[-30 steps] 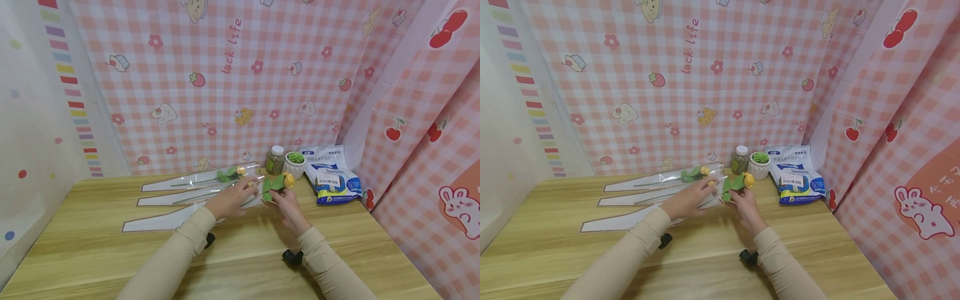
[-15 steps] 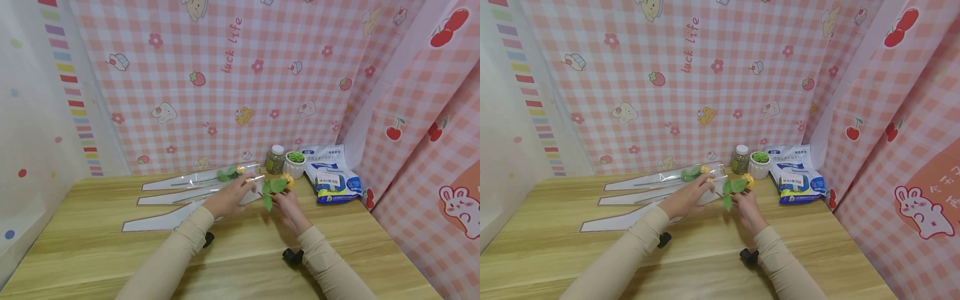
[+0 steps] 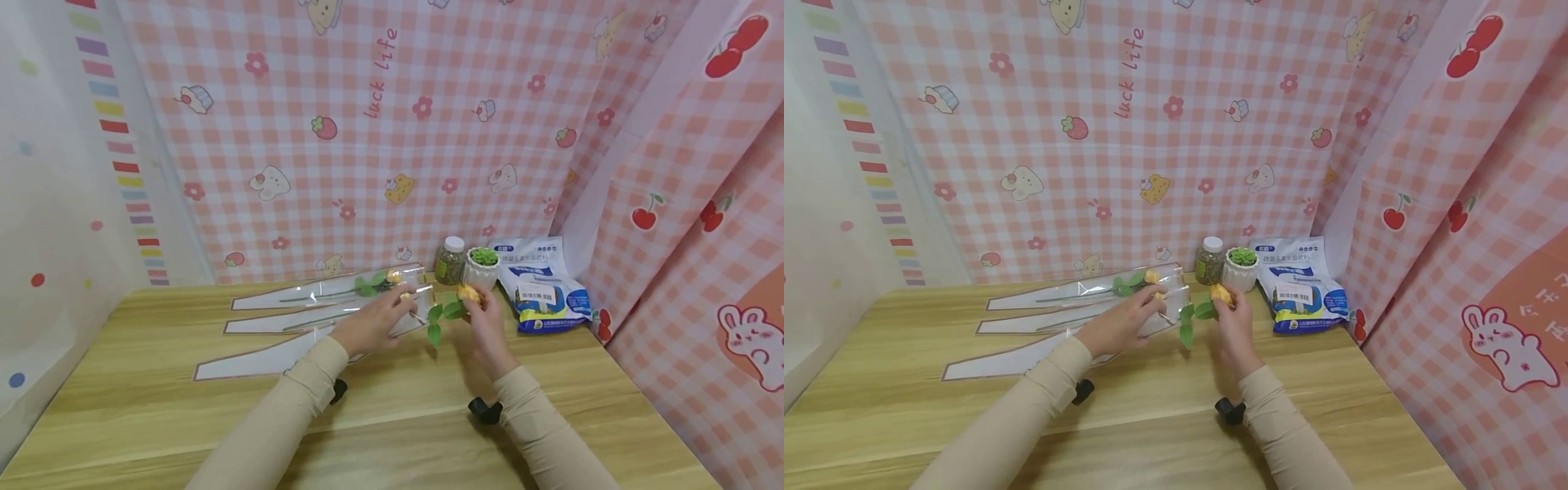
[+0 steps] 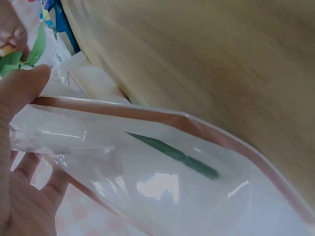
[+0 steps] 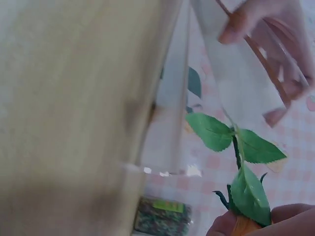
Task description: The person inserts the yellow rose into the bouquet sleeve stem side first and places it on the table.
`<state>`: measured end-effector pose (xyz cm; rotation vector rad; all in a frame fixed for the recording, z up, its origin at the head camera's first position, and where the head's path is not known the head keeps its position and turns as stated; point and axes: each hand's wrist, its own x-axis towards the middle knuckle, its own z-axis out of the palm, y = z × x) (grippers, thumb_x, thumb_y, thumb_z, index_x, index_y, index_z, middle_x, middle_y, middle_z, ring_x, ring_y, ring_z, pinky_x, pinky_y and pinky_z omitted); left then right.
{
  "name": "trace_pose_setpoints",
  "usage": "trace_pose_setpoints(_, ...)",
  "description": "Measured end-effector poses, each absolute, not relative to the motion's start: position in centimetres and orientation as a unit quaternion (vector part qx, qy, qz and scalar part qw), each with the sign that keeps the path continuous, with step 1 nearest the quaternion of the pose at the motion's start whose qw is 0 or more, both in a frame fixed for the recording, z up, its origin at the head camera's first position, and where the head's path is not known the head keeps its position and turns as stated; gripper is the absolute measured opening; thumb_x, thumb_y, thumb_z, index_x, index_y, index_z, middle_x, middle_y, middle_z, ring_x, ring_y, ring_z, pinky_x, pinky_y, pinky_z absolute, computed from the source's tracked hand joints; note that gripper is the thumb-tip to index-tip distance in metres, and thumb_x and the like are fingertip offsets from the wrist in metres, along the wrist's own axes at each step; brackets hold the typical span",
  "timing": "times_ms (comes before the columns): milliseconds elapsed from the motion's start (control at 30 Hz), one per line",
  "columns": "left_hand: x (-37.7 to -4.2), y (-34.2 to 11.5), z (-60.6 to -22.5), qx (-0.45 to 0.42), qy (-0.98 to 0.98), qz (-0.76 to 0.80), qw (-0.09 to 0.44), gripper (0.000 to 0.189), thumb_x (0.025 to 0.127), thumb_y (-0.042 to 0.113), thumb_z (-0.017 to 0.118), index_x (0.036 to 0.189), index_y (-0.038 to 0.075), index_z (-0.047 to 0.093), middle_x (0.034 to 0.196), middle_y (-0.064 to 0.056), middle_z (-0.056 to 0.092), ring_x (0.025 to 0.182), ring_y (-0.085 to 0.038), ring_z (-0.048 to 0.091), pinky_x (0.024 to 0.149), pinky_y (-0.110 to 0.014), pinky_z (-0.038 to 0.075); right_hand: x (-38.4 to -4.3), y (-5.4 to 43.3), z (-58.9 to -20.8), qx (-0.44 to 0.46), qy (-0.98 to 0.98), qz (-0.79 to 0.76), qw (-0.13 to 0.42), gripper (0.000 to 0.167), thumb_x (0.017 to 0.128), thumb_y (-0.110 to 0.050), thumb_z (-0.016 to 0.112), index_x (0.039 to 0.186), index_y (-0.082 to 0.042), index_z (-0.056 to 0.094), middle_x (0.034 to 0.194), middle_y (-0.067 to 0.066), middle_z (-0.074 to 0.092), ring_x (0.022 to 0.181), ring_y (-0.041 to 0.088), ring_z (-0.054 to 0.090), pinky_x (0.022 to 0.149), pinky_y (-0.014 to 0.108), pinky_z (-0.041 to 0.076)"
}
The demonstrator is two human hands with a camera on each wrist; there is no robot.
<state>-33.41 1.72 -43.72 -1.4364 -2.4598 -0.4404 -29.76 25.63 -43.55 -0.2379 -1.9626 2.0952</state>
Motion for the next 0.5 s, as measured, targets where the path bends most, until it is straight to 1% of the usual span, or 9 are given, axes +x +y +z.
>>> trace_pose_setpoints(100,-33.3,1.8,-43.8,-0.502,-0.844,-0.139,0.129,0.062,0.079,0.010,0.083,0.134,0.009,0.055,0.153,-0.015,0.035,0.117,-0.022,0.059,0.098,-0.027,0.052,-29.7,26.0,-42.8,-0.074,-0.688,0.708,0.138,0.046,0.105,-0.008,0.051,0.149,0.003,0.041,0.141,0.021,0.047,0.109,0.016,0.051,0.086,0.018,0.048)
trace_pose_setpoints(200,-33.1,2.0,-43.9,-0.511,-0.839,-0.133,0.131,0.062,0.077,0.011,0.086,0.131,0.010,0.056,0.151,-0.015,0.036,0.119,-0.023,0.058,0.100,-0.028,0.052,-29.6,26.4,-42.2,-0.076,-0.697,0.696,0.154,0.047,0.103,-0.013,0.058,0.145,0.001,0.042,0.137,0.019,0.050,0.105,0.015,0.053,0.081,0.017,0.049)
trace_pose_setpoints(367,-32.9,2.3,-44.1,-0.518,-0.834,-0.123,0.142,0.062,0.076,0.014,0.087,0.129,0.010,0.056,0.151,-0.016,0.038,0.126,-0.025,0.053,0.102,-0.029,0.050,-29.3,26.7,-41.6,-0.098,-0.715,0.672,0.167,0.041,0.099,-0.023,0.068,0.123,-0.003,0.041,0.123,0.013,0.050,0.094,0.015,0.052,0.074,0.021,0.048)
trace_pose_setpoints(433,-32.8,2.4,-44.2,-0.519,-0.835,-0.117,0.142,0.063,0.076,0.015,0.087,0.129,0.009,0.055,0.152,-0.016,0.037,0.129,-0.027,0.050,0.105,-0.031,0.049,-29.2,26.6,-41.4,-0.103,-0.721,0.666,0.163,0.039,0.097,-0.025,0.069,0.117,-0.003,0.044,0.120,0.012,0.050,0.092,0.015,0.052,0.073,0.021,0.048)
trace_pose_setpoints(500,-32.7,2.5,-44.3,-0.520,-0.835,-0.112,0.141,0.063,0.077,0.016,0.086,0.131,0.010,0.053,0.154,-0.016,0.036,0.133,-0.029,0.047,0.109,-0.033,0.046,-29.1,26.5,-41.3,-0.107,-0.724,0.662,0.159,0.038,0.097,-0.028,0.070,0.114,-0.003,0.048,0.118,0.011,0.051,0.092,0.014,0.053,0.072,0.021,0.047)
